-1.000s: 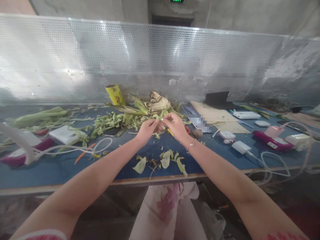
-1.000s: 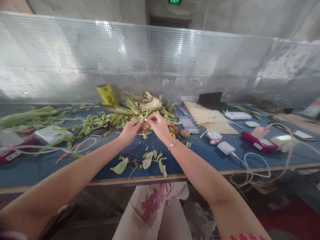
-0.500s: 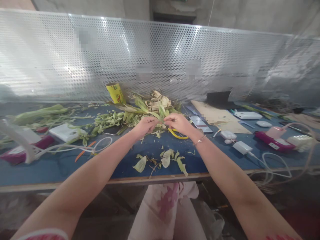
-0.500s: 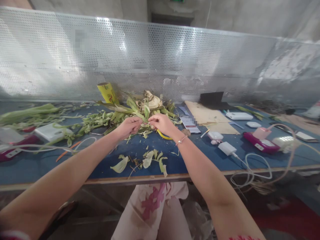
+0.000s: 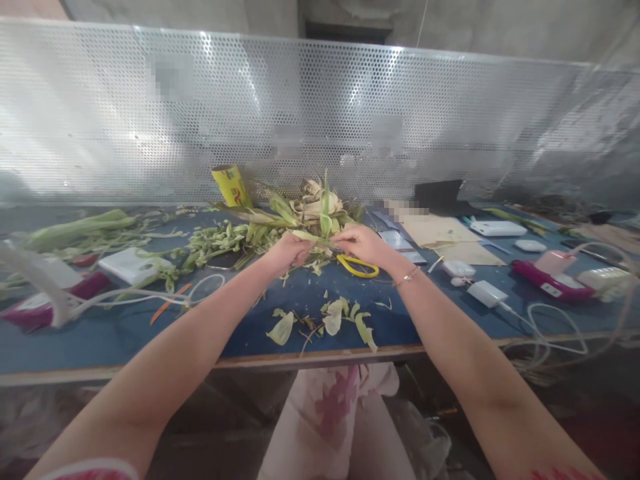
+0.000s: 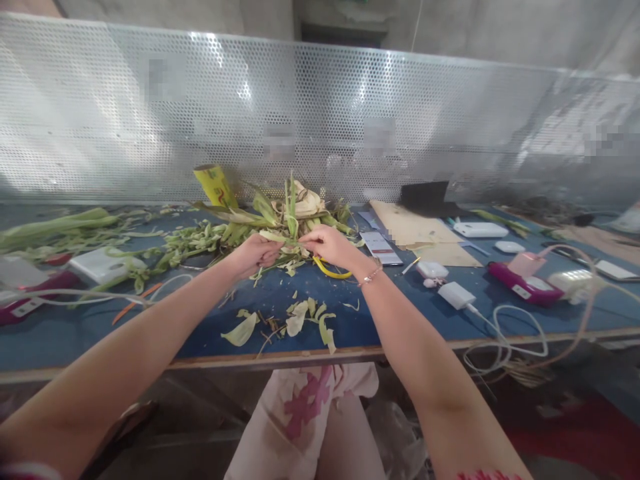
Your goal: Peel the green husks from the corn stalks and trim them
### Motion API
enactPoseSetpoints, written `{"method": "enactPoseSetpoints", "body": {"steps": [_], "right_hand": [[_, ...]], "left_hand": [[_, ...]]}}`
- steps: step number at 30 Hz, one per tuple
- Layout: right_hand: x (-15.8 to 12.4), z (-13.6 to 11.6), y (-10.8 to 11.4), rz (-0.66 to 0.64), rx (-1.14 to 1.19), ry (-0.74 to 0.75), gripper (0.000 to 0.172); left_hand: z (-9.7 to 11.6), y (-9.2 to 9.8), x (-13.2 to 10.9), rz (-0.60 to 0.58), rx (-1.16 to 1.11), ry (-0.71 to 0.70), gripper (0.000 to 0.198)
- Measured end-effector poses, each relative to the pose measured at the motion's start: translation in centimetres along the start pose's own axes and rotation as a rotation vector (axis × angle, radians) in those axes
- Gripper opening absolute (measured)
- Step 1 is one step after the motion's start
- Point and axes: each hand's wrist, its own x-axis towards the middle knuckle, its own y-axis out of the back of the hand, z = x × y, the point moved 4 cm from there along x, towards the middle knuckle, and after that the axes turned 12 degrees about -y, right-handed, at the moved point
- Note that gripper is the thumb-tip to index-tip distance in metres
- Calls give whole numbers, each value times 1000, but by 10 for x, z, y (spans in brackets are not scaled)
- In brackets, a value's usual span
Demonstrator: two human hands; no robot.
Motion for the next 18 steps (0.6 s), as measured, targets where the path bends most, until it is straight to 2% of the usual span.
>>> {"method": "enactPoseSetpoints", "body": {"steps": [4,11,15,18], "right_hand": [[-3,-4,5,-17,5,-32,21],[0,5,-1,-29,14,-27,21],[2,8,-6,60,153,-37,25],[1,3,-8,133,219,-71,21]], "left_hand": [[3,-2,-2,4,-19,2,16],[-2,-1,-1,4,-7,17,21],[-7,-4,-2,-49,16,77,22],[-8,-7,-2,-95,70,44,24]]}}
